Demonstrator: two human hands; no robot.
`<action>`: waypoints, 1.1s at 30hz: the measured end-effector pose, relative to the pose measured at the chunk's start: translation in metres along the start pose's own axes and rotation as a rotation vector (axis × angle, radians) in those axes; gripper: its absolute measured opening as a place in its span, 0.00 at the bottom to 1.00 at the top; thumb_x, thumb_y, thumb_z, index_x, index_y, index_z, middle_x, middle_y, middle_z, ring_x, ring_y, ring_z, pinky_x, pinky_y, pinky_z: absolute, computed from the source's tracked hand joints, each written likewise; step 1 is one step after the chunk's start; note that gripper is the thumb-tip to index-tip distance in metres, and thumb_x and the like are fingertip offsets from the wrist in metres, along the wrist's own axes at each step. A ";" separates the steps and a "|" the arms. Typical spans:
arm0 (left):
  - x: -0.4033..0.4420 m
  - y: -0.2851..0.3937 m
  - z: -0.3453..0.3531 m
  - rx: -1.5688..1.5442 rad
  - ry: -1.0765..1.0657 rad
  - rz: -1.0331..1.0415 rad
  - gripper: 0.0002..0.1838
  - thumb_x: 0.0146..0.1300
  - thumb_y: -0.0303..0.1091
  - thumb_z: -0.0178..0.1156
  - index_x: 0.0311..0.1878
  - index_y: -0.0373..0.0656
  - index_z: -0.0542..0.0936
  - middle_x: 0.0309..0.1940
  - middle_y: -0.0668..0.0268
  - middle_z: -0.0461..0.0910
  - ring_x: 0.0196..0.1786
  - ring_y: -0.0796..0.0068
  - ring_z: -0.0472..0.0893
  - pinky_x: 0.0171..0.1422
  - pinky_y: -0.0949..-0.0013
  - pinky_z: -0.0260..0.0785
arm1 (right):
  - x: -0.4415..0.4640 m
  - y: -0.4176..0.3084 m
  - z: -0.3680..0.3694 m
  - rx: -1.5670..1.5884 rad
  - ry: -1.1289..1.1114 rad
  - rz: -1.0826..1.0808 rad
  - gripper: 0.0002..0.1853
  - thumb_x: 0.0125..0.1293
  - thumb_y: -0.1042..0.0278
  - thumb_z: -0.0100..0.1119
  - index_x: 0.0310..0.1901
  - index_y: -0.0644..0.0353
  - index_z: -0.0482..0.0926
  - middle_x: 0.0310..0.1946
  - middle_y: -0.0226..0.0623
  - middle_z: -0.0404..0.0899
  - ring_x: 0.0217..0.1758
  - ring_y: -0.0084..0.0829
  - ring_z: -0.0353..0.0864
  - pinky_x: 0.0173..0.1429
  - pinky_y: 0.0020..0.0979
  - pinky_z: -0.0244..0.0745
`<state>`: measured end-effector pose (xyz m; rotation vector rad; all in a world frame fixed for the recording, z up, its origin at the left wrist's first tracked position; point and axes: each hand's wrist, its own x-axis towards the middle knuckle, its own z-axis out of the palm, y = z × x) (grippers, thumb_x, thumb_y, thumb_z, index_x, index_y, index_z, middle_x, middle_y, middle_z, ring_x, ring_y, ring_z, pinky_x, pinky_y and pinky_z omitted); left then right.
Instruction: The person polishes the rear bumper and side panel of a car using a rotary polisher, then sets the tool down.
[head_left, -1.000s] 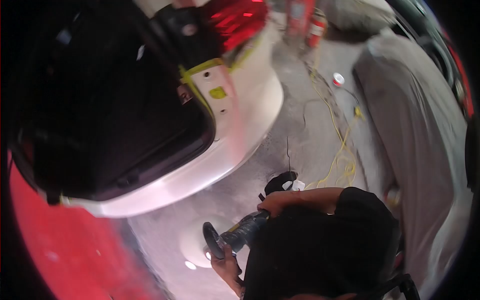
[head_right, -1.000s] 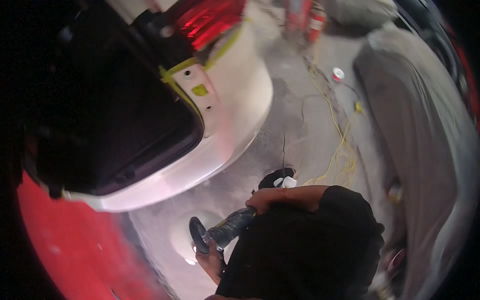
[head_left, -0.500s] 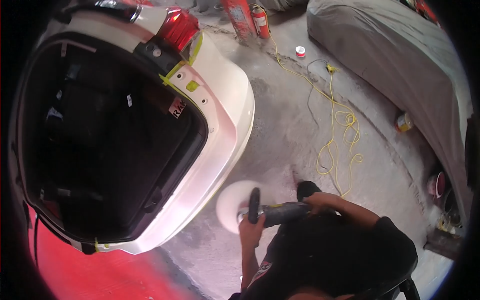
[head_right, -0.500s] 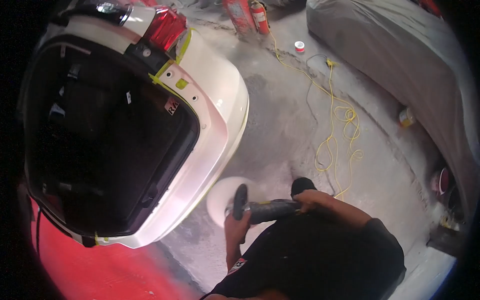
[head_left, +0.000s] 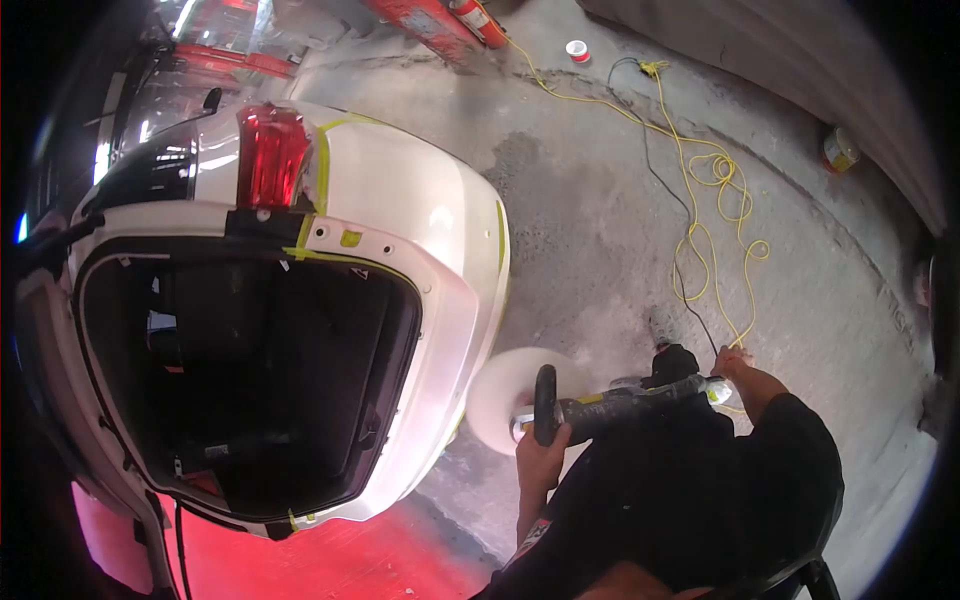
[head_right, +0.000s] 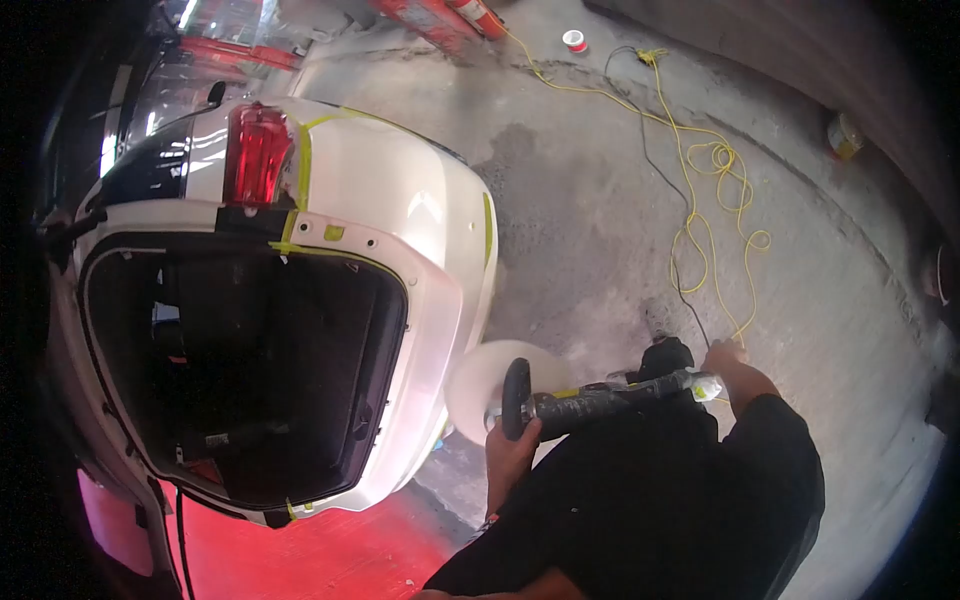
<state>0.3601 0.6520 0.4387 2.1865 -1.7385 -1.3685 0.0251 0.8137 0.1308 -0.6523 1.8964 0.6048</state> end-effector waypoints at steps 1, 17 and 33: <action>0.002 0.000 0.002 0.009 -0.006 -0.010 0.24 0.61 0.47 0.70 0.49 0.36 0.84 0.38 0.53 0.87 0.44 0.59 0.86 0.51 0.59 0.75 | 0.034 0.010 0.015 0.047 0.022 -0.038 0.54 0.52 0.47 0.73 0.77 0.56 0.56 0.69 0.53 0.70 0.72 0.53 0.71 0.73 0.54 0.68; 0.014 -0.031 -0.031 -0.246 -0.010 0.173 0.11 0.63 0.35 0.69 0.34 0.36 0.80 0.22 0.65 0.81 0.23 0.76 0.78 0.29 0.70 0.69 | -0.040 0.205 -0.150 1.114 0.653 0.395 0.22 0.64 0.46 0.63 0.38 0.61 0.87 0.47 0.53 0.86 0.56 0.51 0.85 0.57 0.44 0.80; 0.017 -0.098 -0.044 0.093 -0.209 0.575 0.20 0.61 0.41 0.71 0.43 0.31 0.83 0.32 0.50 0.85 0.37 0.52 0.85 0.45 0.55 0.75 | -0.150 0.258 0.557 0.350 -0.021 0.476 0.12 0.67 0.66 0.58 0.46 0.54 0.88 0.50 0.50 0.86 0.51 0.40 0.89 0.52 0.41 0.83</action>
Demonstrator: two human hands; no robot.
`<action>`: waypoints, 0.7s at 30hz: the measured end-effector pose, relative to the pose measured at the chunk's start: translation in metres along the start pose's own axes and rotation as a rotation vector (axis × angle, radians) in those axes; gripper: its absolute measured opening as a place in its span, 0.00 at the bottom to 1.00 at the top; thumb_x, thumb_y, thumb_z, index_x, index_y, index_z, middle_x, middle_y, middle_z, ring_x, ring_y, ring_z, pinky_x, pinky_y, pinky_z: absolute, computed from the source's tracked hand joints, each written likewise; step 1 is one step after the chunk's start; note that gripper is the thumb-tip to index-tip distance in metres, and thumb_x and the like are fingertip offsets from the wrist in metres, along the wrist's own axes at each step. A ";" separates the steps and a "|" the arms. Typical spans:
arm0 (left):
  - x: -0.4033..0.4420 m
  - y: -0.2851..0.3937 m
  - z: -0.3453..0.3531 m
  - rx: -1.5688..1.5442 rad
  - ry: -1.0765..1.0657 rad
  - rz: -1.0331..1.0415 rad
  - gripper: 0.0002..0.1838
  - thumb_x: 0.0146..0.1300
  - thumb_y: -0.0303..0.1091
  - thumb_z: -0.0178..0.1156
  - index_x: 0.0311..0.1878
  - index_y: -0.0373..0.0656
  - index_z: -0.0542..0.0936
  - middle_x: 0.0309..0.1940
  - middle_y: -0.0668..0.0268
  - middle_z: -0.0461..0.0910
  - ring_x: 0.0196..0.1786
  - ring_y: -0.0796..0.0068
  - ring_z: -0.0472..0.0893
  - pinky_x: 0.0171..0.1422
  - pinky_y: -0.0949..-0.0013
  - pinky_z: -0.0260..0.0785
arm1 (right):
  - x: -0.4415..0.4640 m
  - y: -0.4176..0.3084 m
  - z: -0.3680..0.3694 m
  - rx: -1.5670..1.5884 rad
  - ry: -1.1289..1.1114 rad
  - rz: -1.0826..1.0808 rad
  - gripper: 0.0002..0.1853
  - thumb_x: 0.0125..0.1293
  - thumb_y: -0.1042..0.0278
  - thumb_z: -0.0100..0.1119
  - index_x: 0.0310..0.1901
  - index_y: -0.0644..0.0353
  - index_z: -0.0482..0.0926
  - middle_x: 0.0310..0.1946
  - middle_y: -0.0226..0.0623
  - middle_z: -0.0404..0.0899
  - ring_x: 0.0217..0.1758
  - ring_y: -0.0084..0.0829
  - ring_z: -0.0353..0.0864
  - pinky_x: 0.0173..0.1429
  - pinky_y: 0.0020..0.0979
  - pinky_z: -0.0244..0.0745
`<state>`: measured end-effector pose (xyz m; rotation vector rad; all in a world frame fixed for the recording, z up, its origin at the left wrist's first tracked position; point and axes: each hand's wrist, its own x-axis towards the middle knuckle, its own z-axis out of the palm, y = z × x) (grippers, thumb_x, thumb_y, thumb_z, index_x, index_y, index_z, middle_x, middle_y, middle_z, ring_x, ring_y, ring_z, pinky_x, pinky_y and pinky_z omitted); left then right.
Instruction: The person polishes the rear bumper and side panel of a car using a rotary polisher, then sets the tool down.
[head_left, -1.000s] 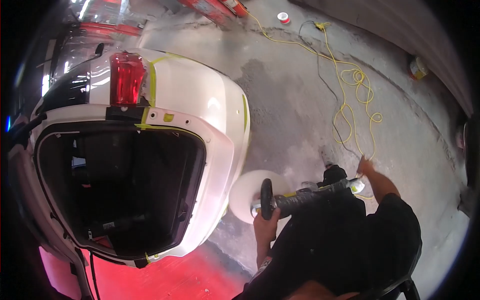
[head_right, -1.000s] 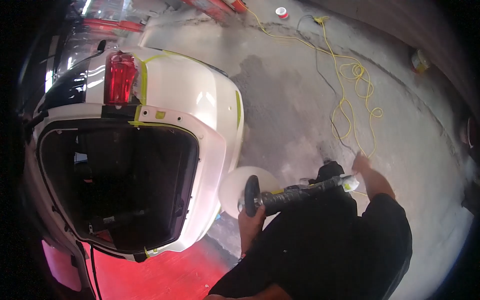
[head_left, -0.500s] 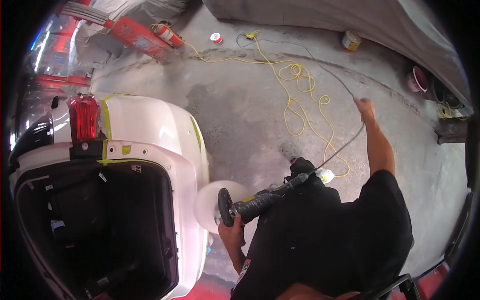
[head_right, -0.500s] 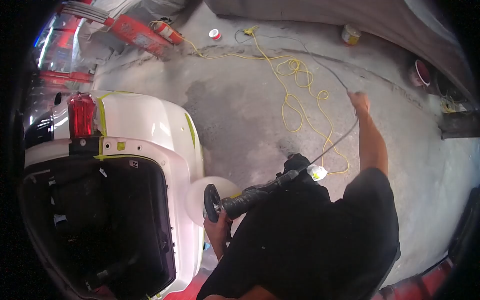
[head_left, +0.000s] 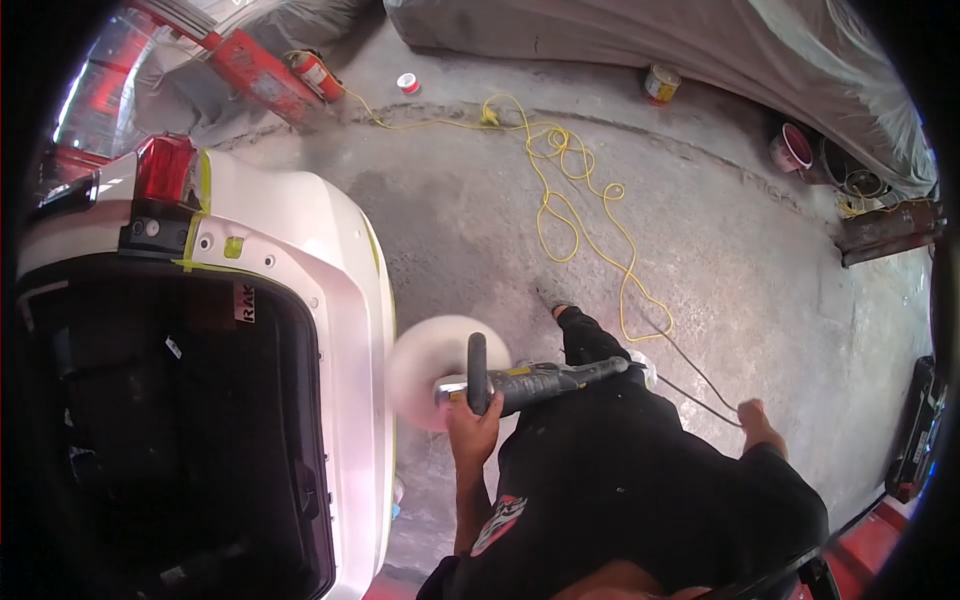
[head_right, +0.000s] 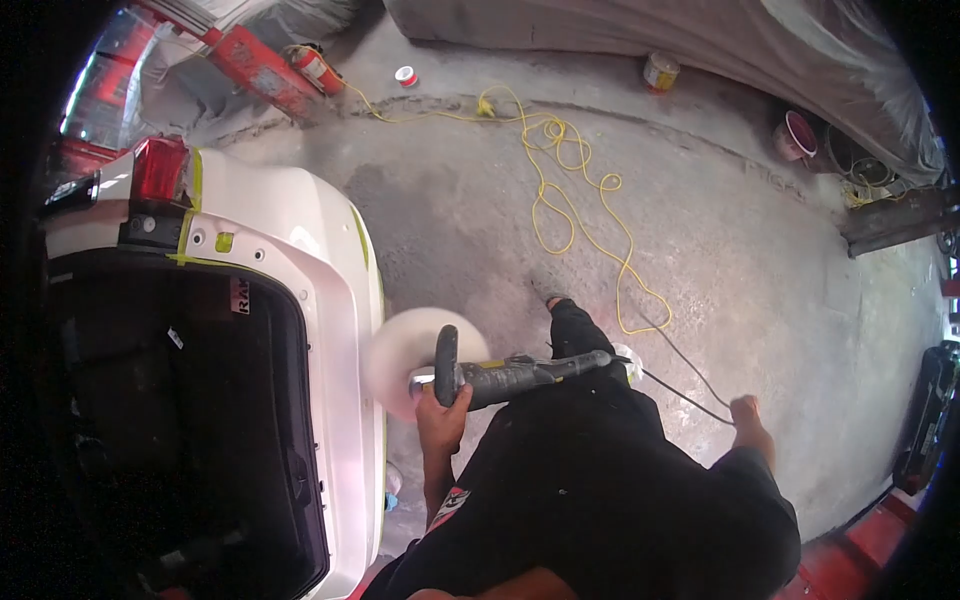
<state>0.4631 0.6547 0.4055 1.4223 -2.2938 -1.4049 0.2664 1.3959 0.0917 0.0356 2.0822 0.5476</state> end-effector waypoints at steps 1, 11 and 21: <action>-0.003 0.015 -0.003 0.029 0.002 0.058 0.19 0.61 0.40 0.71 0.44 0.32 0.83 0.32 0.50 0.85 0.36 0.54 0.85 0.45 0.55 0.75 | -0.010 -0.003 -0.005 0.004 0.007 -0.001 0.12 0.67 0.66 0.58 0.46 0.54 0.88 0.50 0.50 0.86 0.51 0.40 0.89 0.52 0.41 0.83; 0.014 0.039 0.003 0.015 -0.039 0.190 0.19 0.63 0.41 0.69 0.47 0.33 0.83 0.31 0.49 0.86 0.35 0.53 0.88 0.40 0.57 0.77 | -0.102 -0.253 -0.259 0.527 0.371 -0.229 0.35 0.65 0.44 0.62 0.69 0.57 0.74 0.71 0.57 0.69 0.73 0.51 0.70 0.74 0.46 0.67; 0.112 0.135 -0.019 -0.043 -0.273 0.493 0.12 0.51 0.34 0.77 0.32 0.42 0.82 0.19 0.60 0.79 0.23 0.61 0.82 0.28 0.66 0.69 | -0.185 -0.488 -0.400 1.050 -1.467 -1.195 0.44 0.50 0.57 0.81 0.66 0.67 0.73 0.60 0.39 0.80 0.58 0.31 0.82 0.64 0.37 0.78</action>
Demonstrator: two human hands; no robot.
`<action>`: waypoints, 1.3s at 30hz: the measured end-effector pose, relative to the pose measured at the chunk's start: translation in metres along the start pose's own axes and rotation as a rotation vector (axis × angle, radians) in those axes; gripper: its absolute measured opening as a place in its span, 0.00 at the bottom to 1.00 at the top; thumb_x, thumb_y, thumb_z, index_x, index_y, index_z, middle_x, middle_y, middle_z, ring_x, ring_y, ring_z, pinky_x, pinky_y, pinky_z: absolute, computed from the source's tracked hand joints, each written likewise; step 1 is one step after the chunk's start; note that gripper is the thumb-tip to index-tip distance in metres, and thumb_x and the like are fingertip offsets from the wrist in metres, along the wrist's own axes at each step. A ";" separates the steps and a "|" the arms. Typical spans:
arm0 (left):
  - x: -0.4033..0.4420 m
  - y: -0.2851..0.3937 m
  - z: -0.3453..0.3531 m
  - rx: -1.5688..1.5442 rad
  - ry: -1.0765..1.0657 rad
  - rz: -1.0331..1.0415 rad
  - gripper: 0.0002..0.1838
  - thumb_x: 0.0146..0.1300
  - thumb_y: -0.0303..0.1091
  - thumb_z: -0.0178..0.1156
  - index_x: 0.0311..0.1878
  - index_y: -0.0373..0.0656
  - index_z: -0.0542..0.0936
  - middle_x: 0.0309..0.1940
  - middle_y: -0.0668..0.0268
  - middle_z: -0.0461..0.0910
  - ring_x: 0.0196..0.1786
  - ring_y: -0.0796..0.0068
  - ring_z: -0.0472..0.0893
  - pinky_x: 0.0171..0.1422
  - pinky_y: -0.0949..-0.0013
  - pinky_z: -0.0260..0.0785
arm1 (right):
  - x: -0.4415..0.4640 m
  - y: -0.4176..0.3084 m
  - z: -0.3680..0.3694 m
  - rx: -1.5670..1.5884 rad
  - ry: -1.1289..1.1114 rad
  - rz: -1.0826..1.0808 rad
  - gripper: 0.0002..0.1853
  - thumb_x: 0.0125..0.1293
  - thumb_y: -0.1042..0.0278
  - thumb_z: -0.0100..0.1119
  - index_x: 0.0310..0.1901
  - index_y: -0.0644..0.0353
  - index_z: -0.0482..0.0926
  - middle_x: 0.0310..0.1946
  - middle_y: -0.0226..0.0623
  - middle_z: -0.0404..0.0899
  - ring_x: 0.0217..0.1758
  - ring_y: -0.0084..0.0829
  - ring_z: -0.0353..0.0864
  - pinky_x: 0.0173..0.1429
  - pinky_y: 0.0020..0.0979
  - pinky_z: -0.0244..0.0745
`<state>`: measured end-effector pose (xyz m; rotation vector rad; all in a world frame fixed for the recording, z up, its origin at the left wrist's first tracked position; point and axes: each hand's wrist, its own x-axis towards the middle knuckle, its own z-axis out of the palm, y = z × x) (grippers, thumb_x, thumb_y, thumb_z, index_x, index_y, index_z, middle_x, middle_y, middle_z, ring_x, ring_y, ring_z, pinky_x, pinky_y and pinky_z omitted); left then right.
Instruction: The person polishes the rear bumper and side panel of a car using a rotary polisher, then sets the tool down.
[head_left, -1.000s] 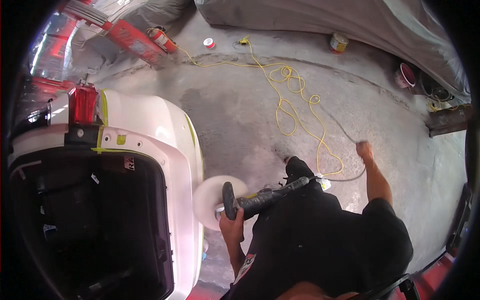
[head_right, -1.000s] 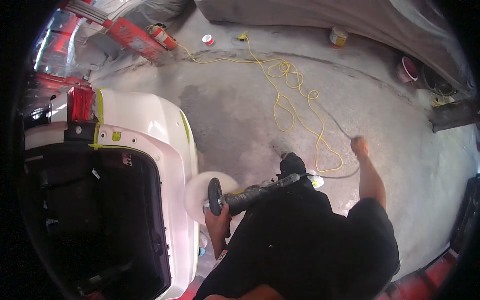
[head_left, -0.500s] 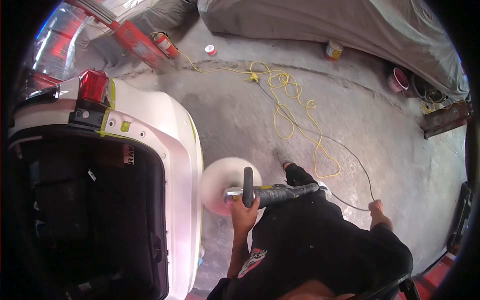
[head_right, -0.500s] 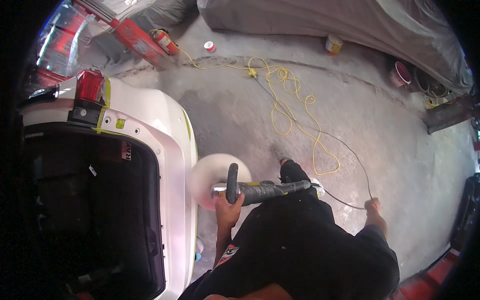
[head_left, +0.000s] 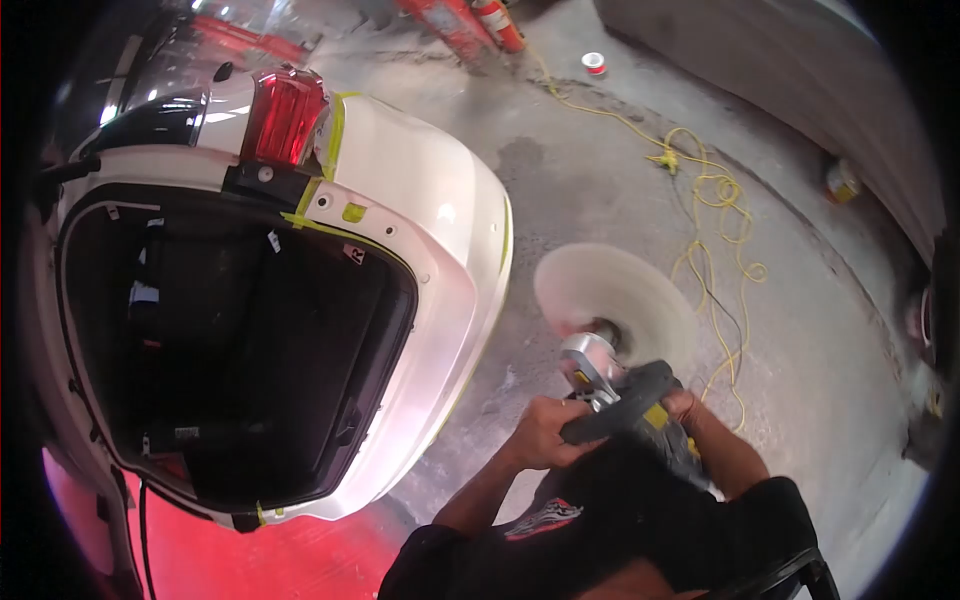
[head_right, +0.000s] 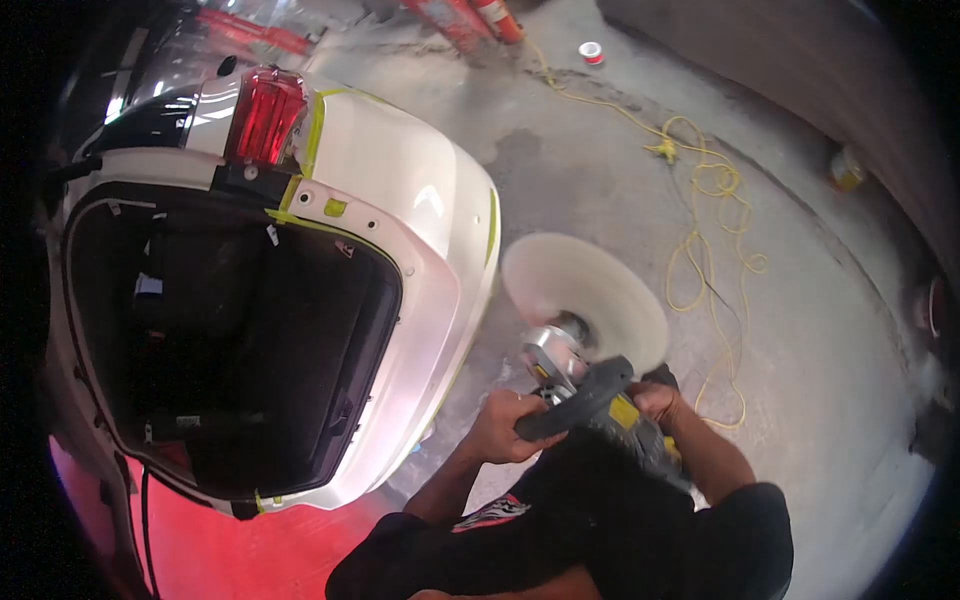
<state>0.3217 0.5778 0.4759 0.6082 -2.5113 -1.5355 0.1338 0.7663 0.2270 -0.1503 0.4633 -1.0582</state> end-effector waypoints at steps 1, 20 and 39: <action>0.013 -0.011 0.000 0.010 0.008 -0.027 0.12 0.51 0.34 0.77 0.32 0.42 0.82 0.19 0.60 0.79 0.23 0.61 0.82 0.28 0.66 0.69 | 0.010 -0.008 0.010 0.009 0.073 -0.017 0.48 0.43 0.61 0.84 0.67 0.67 0.72 0.62 0.41 0.79 0.59 0.34 0.81 0.66 0.38 0.77; -0.052 -0.337 0.269 0.557 -0.439 -0.949 0.35 0.71 0.55 0.55 0.75 0.46 0.66 0.79 0.41 0.53 0.82 0.40 0.50 0.81 0.41 0.47 | 0.118 0.002 -0.458 -1.240 0.834 -0.300 0.31 0.46 0.64 0.76 0.55 0.62 0.82 0.51 0.44 0.87 0.56 0.43 0.85 0.62 0.39 0.76; -0.029 -0.363 0.265 0.566 -0.410 -1.022 0.35 0.59 0.58 0.65 0.63 0.44 0.79 0.74 0.40 0.62 0.77 0.35 0.57 0.78 0.35 0.51 | 0.249 0.218 -0.676 -1.253 1.360 -0.089 0.46 0.52 0.61 0.75 0.72 0.62 0.63 0.69 0.55 0.67 0.72 0.58 0.64 0.73 0.53 0.62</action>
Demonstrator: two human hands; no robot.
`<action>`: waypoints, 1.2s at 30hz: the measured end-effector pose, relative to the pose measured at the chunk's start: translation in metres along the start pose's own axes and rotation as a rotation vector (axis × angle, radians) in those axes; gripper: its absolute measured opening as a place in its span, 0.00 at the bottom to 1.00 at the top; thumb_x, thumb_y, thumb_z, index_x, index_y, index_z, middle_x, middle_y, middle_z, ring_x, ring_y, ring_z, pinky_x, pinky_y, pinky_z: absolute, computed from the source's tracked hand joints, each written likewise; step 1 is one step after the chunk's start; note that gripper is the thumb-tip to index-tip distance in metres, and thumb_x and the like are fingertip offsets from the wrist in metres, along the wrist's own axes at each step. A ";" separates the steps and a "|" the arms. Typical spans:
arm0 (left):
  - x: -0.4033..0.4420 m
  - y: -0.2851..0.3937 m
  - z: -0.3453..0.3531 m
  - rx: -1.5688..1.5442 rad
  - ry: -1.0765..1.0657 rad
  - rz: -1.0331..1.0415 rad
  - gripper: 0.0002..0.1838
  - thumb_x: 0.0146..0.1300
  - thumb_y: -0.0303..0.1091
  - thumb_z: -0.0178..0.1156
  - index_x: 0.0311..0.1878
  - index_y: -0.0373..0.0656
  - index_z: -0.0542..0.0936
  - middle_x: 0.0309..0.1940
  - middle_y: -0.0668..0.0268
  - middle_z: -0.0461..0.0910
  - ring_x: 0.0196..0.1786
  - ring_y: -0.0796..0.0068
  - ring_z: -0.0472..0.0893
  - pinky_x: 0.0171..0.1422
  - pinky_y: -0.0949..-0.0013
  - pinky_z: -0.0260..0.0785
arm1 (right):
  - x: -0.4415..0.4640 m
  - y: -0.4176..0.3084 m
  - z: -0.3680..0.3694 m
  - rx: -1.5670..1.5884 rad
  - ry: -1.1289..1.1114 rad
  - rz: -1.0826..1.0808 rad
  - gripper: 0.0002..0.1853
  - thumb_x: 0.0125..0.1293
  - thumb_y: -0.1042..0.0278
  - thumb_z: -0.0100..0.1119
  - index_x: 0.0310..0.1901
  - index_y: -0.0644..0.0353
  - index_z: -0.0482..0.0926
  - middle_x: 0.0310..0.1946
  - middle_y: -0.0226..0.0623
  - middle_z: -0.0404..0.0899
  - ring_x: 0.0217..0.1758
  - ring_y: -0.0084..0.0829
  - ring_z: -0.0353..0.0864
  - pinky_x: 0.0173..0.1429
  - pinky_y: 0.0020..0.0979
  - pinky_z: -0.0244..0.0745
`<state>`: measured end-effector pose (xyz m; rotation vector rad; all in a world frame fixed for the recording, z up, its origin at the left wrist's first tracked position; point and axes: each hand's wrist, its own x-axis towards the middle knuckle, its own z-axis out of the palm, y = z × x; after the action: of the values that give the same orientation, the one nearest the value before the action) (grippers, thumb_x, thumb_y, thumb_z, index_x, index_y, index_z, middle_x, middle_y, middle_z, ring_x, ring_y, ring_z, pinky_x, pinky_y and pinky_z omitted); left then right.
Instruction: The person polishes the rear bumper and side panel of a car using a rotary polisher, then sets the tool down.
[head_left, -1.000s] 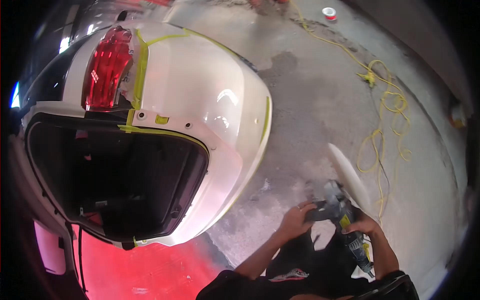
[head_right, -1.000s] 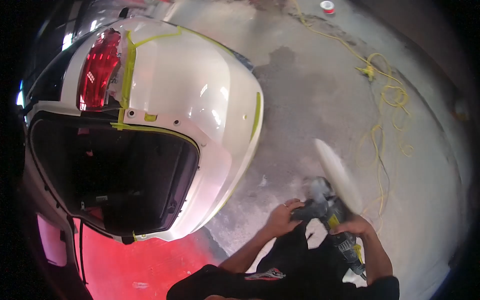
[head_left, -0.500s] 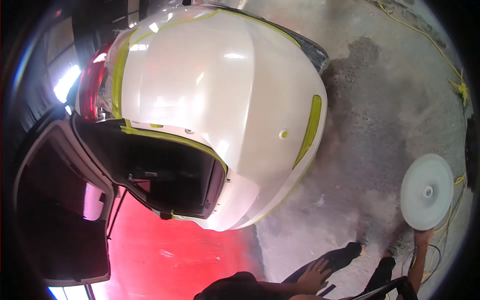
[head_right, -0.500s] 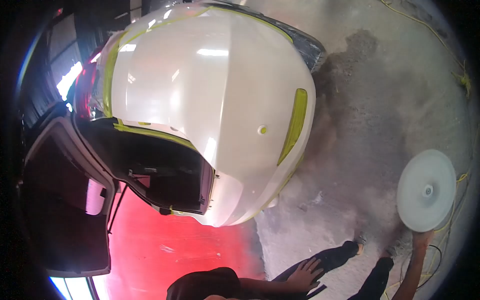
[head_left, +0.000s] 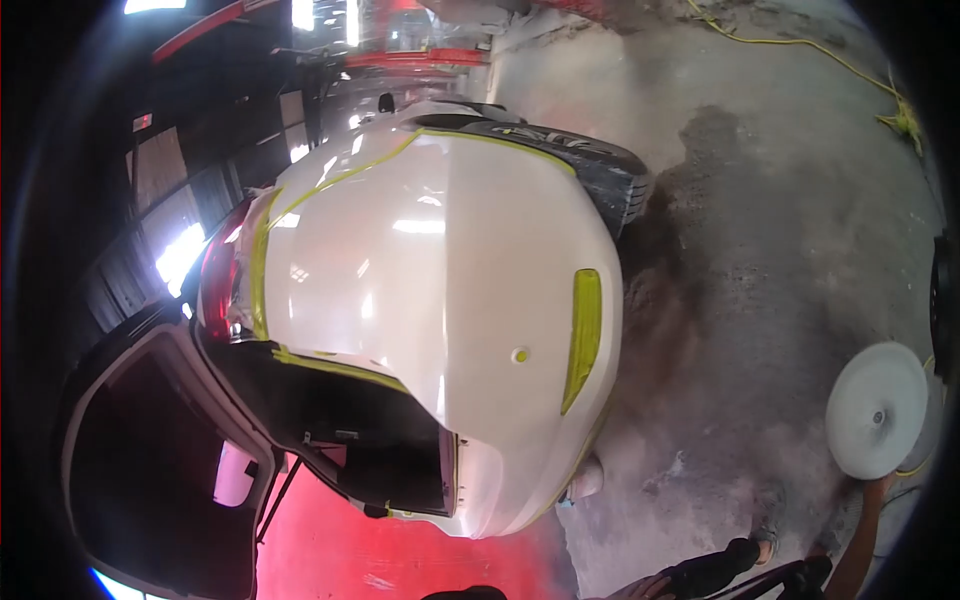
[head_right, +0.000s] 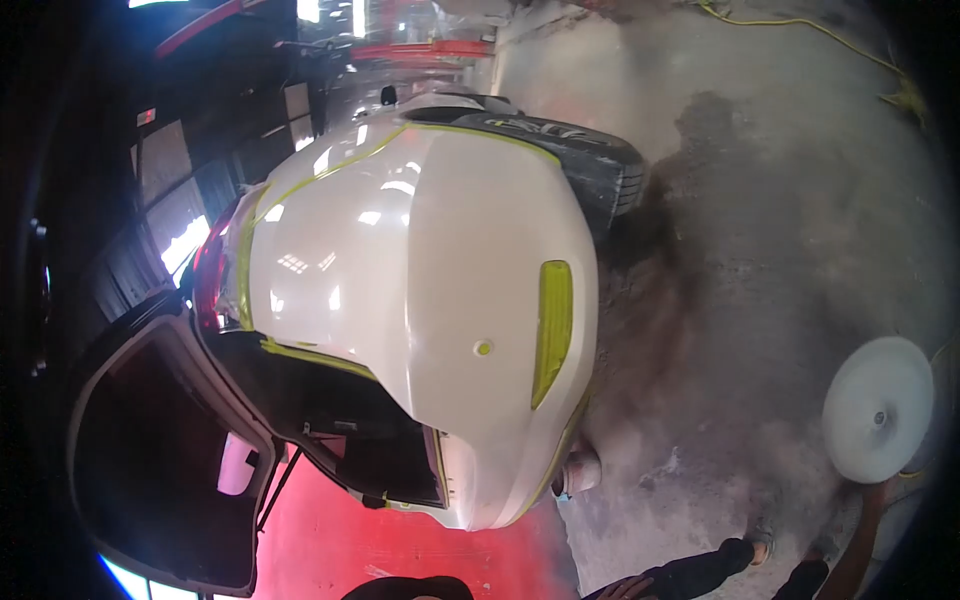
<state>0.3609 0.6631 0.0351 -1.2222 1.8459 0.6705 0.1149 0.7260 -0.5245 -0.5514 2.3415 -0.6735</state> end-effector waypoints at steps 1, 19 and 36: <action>0.001 0.001 0.000 -0.004 -0.011 0.014 0.35 0.59 0.58 0.65 0.63 0.44 0.79 0.74 0.40 0.62 0.77 0.35 0.57 0.78 0.35 0.51 | -0.006 0.007 -0.007 -0.032 0.008 0.012 0.47 0.52 0.61 0.75 0.73 0.62 0.62 0.70 0.55 0.66 0.73 0.58 0.63 0.74 0.53 0.61; 0.025 -0.028 -0.031 0.167 0.004 0.281 0.36 0.58 0.57 0.61 0.65 0.42 0.77 0.70 0.45 0.70 0.75 0.43 0.64 0.79 0.47 0.57 | -0.235 0.047 -0.249 -0.198 -0.593 0.336 0.41 0.54 0.41 0.68 0.56 0.75 0.78 0.59 0.63 0.78 0.67 0.57 0.74 0.71 0.48 0.68; -0.215 0.070 -0.566 -0.846 0.821 1.170 0.11 0.69 0.25 0.61 0.53 0.38 0.83 0.40 0.60 0.86 0.38 0.71 0.84 0.44 0.71 0.76 | -0.224 -0.318 -0.487 0.065 -0.138 0.550 0.16 0.59 0.56 0.65 0.41 0.58 0.86 0.35 0.45 0.87 0.41 0.40 0.89 0.44 0.43 0.83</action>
<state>0.1534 0.3573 0.5196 -0.7753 3.1541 1.9392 0.0153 0.7543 0.0897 0.0826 2.1862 -0.4319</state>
